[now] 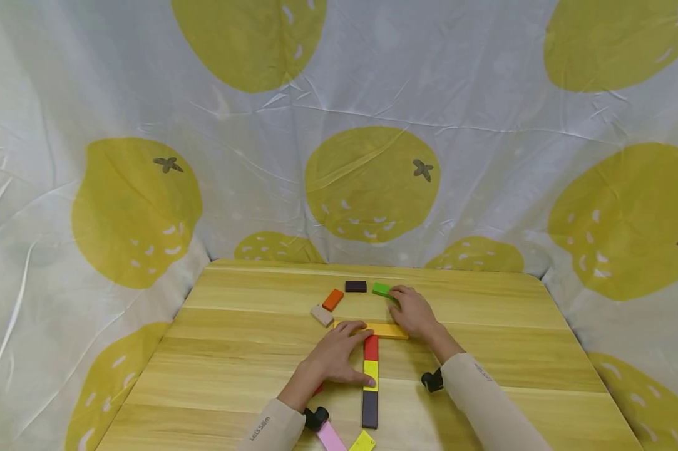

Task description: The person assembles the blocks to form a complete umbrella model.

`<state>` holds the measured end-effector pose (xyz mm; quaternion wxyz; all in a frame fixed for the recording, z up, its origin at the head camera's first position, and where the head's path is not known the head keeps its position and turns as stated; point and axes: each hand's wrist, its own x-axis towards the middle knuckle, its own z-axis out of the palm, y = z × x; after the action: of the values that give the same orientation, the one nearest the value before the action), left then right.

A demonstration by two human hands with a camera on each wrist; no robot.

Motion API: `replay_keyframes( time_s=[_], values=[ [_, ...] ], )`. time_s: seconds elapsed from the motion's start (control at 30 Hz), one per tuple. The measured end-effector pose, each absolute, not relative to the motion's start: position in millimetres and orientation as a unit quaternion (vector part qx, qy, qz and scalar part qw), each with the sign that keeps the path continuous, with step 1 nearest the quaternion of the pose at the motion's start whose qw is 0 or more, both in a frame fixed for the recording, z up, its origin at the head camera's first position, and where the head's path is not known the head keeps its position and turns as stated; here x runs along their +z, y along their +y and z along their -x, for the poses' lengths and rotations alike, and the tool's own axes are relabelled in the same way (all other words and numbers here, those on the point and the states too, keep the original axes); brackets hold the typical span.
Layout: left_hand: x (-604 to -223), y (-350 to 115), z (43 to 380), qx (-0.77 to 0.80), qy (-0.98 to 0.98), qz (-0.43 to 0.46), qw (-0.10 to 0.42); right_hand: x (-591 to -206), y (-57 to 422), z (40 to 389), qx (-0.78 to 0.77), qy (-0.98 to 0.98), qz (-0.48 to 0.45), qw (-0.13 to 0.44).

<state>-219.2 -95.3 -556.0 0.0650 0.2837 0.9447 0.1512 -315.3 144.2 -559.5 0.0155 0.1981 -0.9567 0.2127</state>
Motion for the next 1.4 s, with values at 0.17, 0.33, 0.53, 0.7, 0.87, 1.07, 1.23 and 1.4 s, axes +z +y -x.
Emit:
replay_keyframes(
  time_s=[0.17, 0.33, 0.53, 0.7, 0.87, 1.07, 1.23, 1.4],
  values=[
    [-557.5, -95.4, 219.5, 0.149, 0.945, -0.284, 0.066, -561.9, 147.0, 315.7, 0.205, -0.960, -0.191, 0.014],
    [-558.3, -95.6, 220.0, 0.147, 0.945, -0.284, 0.064, -562.2, 147.9, 316.0, 0.216, -0.958, -0.190, 0.011],
    [-557.4, -95.7, 220.1, 0.148, 0.946, -0.281, 0.064, -562.0, 148.1, 315.5, 0.223, -0.955, -0.195, 0.006],
    [-556.6, -95.5, 219.5, 0.147, 0.946, -0.281, 0.064, -559.9, 149.1, 313.8, 0.232, -0.953, -0.196, 0.004],
    [-555.1, -95.1, 218.8, 0.148, 0.946, -0.280, 0.068, -558.6, 150.5, 312.4, 0.236, -0.951, -0.197, -0.001],
    [-554.2, -95.3, 218.7, 0.151, 0.946, -0.278, 0.068, -559.4, 151.1, 312.5, 0.239, -0.950, -0.203, 0.002],
    [-553.3, -95.4, 218.1, 0.152, 0.946, -0.279, 0.069, -560.5, 151.5, 312.8, 0.242, -0.949, -0.204, -0.001],
    [-552.9, -95.3, 217.6, 0.150, 0.946, -0.278, 0.071, -559.2, 153.8, 312.0, 0.263, -0.945, -0.195, -0.001]
  ],
)
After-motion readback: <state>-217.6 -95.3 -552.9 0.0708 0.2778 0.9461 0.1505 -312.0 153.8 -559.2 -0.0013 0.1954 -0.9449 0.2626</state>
